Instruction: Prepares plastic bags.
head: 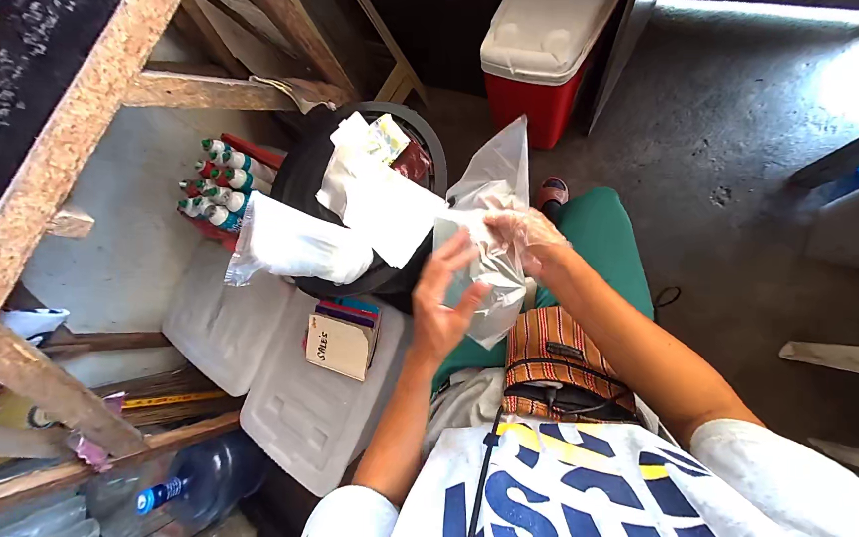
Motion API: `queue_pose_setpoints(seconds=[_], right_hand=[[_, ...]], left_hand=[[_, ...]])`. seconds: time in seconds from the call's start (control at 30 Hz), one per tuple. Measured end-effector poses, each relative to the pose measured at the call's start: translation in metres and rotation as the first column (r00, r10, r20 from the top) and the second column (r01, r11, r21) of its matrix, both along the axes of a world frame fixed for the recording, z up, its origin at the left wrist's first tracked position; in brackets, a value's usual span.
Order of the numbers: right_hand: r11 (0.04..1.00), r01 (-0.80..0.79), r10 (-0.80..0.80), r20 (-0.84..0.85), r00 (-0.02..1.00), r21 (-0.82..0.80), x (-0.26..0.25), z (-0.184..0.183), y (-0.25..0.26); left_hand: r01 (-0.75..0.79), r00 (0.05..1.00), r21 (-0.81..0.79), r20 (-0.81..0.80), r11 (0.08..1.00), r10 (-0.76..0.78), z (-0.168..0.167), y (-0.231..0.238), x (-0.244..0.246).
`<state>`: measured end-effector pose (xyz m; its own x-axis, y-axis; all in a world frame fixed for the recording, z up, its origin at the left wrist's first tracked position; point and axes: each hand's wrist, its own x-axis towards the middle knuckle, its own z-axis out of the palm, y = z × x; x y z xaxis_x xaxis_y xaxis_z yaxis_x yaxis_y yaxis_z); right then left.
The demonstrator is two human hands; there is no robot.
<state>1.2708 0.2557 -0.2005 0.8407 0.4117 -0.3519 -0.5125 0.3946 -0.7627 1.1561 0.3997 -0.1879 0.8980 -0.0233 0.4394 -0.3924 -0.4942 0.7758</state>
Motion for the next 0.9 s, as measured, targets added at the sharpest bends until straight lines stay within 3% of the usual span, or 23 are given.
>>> queue_pose_setpoints(seconds=[0.07, 0.13, 0.17, 0.23, 0.3, 0.37, 0.47, 0.6, 0.77, 0.9], right_hand=[[0.997, 0.068, -0.066, -0.045, 0.997, 0.046, -0.002, 0.013, -0.006], [0.984, 0.144, -0.143, -0.017, 0.990, 0.103, -0.003, 0.022, -0.009], [0.975, 0.177, -0.180, 0.010, 0.984, 0.133, -0.003, 0.025, -0.010], [0.958, 0.220, -0.240, 0.093, 0.966, 0.182, -0.003, 0.027, -0.010], [0.935, 0.299, -0.327, 0.135, 0.935, 0.193, -0.004, 0.026, -0.006], [0.914, 0.363, -0.394, 0.189, 0.899, 0.180, -0.010, 0.022, -0.003], [0.933, 0.340, -0.360, 0.374, 0.854, 0.121, -0.021, 0.013, -0.001], [0.985, 0.158, -0.166, 0.649, 0.742, 0.071, -0.039, 0.010, -0.008], [0.996, -0.086, 0.040, 0.671, 0.741, 0.035, -0.060, 0.010, -0.013], [0.988, -0.156, 0.125, 0.679, 0.723, -0.016, -0.064, 0.003, -0.015]], left_hand=[[-0.160, 0.987, -0.155, -0.023, 0.975, 0.158, -0.001, 0.021, -0.004], [-0.285, 0.944, -0.334, -0.260, 0.898, 0.203, -0.005, 0.036, -0.010], [-0.310, 0.913, -0.448, -0.387, 0.839, 0.131, -0.007, 0.040, -0.015], [-0.283, 0.877, -0.689, -0.467, 0.667, -0.111, -0.015, 0.037, -0.027], [-0.221, 0.874, -0.845, -0.393, 0.487, -0.286, -0.015, 0.025, -0.038], [-0.173, 0.895, -0.899, -0.314, 0.404, -0.316, -0.008, 0.015, -0.041], [-0.039, 0.916, -0.907, -0.201, 0.420, -0.347, 0.005, 0.016, -0.031], [0.023, 0.919, -0.821, -0.208, 0.570, -0.336, 0.025, 0.032, -0.007], [0.058, 0.969, -0.723, -0.125, 0.688, -0.212, 0.054, 0.031, 0.010], [-0.112, 0.994, -0.701, -0.085, 0.704, 0.073, 0.065, 0.009, 0.018]])
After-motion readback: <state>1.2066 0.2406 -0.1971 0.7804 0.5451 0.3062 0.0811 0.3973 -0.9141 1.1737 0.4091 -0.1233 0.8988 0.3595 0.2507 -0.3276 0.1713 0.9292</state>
